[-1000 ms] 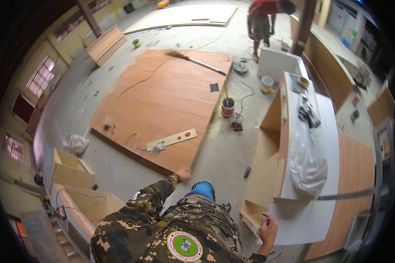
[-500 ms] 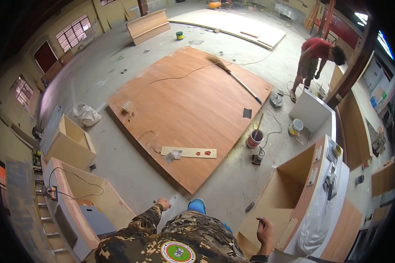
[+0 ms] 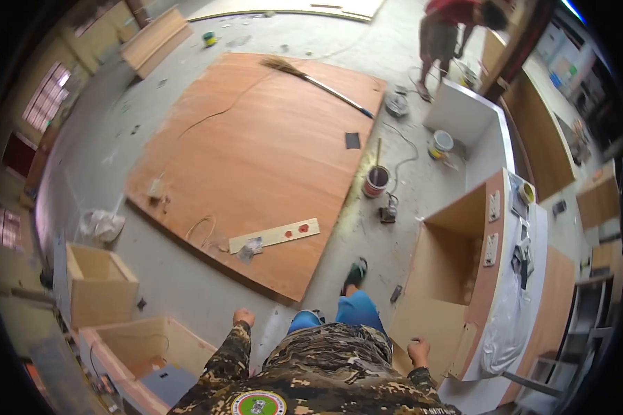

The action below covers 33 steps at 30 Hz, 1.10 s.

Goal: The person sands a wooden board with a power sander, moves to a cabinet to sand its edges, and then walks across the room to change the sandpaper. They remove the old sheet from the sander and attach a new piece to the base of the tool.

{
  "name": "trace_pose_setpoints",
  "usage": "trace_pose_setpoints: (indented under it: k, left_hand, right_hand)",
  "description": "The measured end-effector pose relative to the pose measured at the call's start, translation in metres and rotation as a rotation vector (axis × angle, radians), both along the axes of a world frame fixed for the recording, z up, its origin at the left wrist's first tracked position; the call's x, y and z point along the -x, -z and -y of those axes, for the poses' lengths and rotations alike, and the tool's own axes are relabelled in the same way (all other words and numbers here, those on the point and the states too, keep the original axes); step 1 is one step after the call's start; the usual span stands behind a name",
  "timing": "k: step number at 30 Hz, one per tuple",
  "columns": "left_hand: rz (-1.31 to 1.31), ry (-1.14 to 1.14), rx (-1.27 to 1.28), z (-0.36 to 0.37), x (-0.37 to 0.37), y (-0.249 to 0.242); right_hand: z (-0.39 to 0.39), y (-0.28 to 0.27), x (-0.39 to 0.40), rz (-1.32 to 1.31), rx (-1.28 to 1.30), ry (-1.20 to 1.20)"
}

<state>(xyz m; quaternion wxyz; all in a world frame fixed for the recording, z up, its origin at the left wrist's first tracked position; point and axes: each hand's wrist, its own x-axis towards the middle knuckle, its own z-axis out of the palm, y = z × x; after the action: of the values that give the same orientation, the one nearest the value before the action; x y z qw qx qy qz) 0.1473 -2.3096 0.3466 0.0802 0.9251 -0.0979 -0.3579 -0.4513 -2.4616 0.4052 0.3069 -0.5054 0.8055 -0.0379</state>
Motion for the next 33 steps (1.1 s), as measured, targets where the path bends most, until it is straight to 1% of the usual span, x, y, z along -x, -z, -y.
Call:
trace_pose_setpoints:
  k: [1, 3, 4, 5, 6, 7, 9, 10, 11, 12, 13, 14, 15, 16, 17, 19, 21, 23, 24, 25, 27, 28, 30, 31, 33]
  left_hand:
    - [-0.026, -0.036, 0.014, 0.009, 0.0, -0.004]
    - [-0.159, -0.148, 0.01, 0.038, -0.001, -0.02]
    - [-0.144, -0.097, 0.012, 0.04, -0.01, -0.001]
    - [-0.13, -0.052, 0.018, 0.044, -0.017, 0.016]
    - [-0.186, -0.113, 0.02, 0.062, -0.02, 0.004]
    - [-0.243, -0.178, 0.023, 0.083, -0.022, -0.015]
    - [-0.302, -0.081, -0.004, 0.117, -0.033, -0.035]
    - [-0.302, -0.058, 0.012, 0.145, -0.042, -0.046]
    - [-0.393, -0.156, 0.125, 0.172, -0.054, -0.056]
    - [-0.489, -0.263, 0.231, 0.193, -0.063, -0.061]
    - [-0.397, -0.135, 0.37, 0.213, -0.08, -0.052]
    - [-0.302, -0.008, 0.506, 0.235, -0.097, -0.045]
    - [-0.343, -0.105, 0.617, 0.256, -0.111, -0.048]
    - [-0.383, -0.203, 0.727, 0.277, -0.122, -0.054]
    - [-0.384, -0.201, 0.74, 0.3, -0.128, -0.07]
    - [-0.383, -0.155, 0.581, 0.344, -0.139, -0.099]
    - [-0.367, -0.165, 0.573, 0.374, -0.141, -0.1]
    - [-0.35, -0.139, 0.465, 0.377, -0.151, -0.101]
    - [-0.391, -0.176, 0.445, 0.378, -0.158, -0.088]
    - [-0.425, -0.221, 0.418, 0.375, -0.169, -0.072]
    - [-0.559, -0.296, 0.337, 0.375, -0.195, -0.049]
    - [-0.557, -0.305, 0.281, 0.37, -0.207, -0.041]
    - [-0.518, -0.201, 0.231, 0.394, -0.239, -0.018]
    - [-0.527, -0.211, 0.193, 0.409, -0.255, -0.025]
    - [-0.609, -0.421, 0.153, 0.454, -0.292, -0.034]
  right_hand:
    - [-0.007, 0.013, 0.01, -0.007, -0.013, 0.038]
    - [-0.023, 0.041, 0.026, -0.059, -0.07, 0.06]
    - [-0.021, 0.062, 0.036, -0.059, -0.075, 0.1]
    - [-0.015, 0.085, 0.051, -0.208, -0.26, -0.439]
    - [-0.006, 0.1, 0.054, -0.342, -0.442, -0.985]
    - [0.016, 0.106, 0.045, -0.336, -0.444, -0.957]
    - [0.069, 0.108, 0.015, -0.104, -0.399, -0.636]
    - [0.105, 0.116, 0.0, 0.013, -0.256, -0.534]
    - [0.145, 0.122, -0.016, 0.125, -0.105, -0.436]
    - [0.199, 0.108, -0.042, 0.168, -0.111, -0.321]
    - [0.253, 0.079, -0.07, 0.214, -0.123, -0.212]
    - [0.298, 0.096, -0.081, 0.291, -0.09, -0.159]
    - [0.342, 0.115, -0.089, 0.367, -0.055, -0.11]
    - [0.384, 0.085, -0.111, 0.487, -0.036, 0.033]
    - [0.432, 0.033, -0.146, 0.61, -0.016, 0.177]
    - [0.503, 0.006, -0.179, 0.649, 0.047, 0.154]
    - [0.561, -0.02, -0.21, 0.495, 0.003, -0.017]
    - [0.596, -0.026, -0.243, 0.306, 0.178, -0.321]
    - [0.61, -0.021, -0.258, 0.343, 0.149, -0.353]
    - [0.619, -0.011, -0.276, 0.386, 0.114, -0.386]
    - [0.633, 0.001, -0.311, 0.379, 0.03, -0.507]
    - [0.636, -0.002, -0.328, 0.356, -0.047, -0.543]
    - [0.634, 0.012, -0.362, 0.324, -0.103, -0.513]
    - [0.626, 0.026, -0.374, 0.321, -0.143, -0.504]
    - [0.611, 0.043, -0.398, 0.273, -0.151, -0.454]
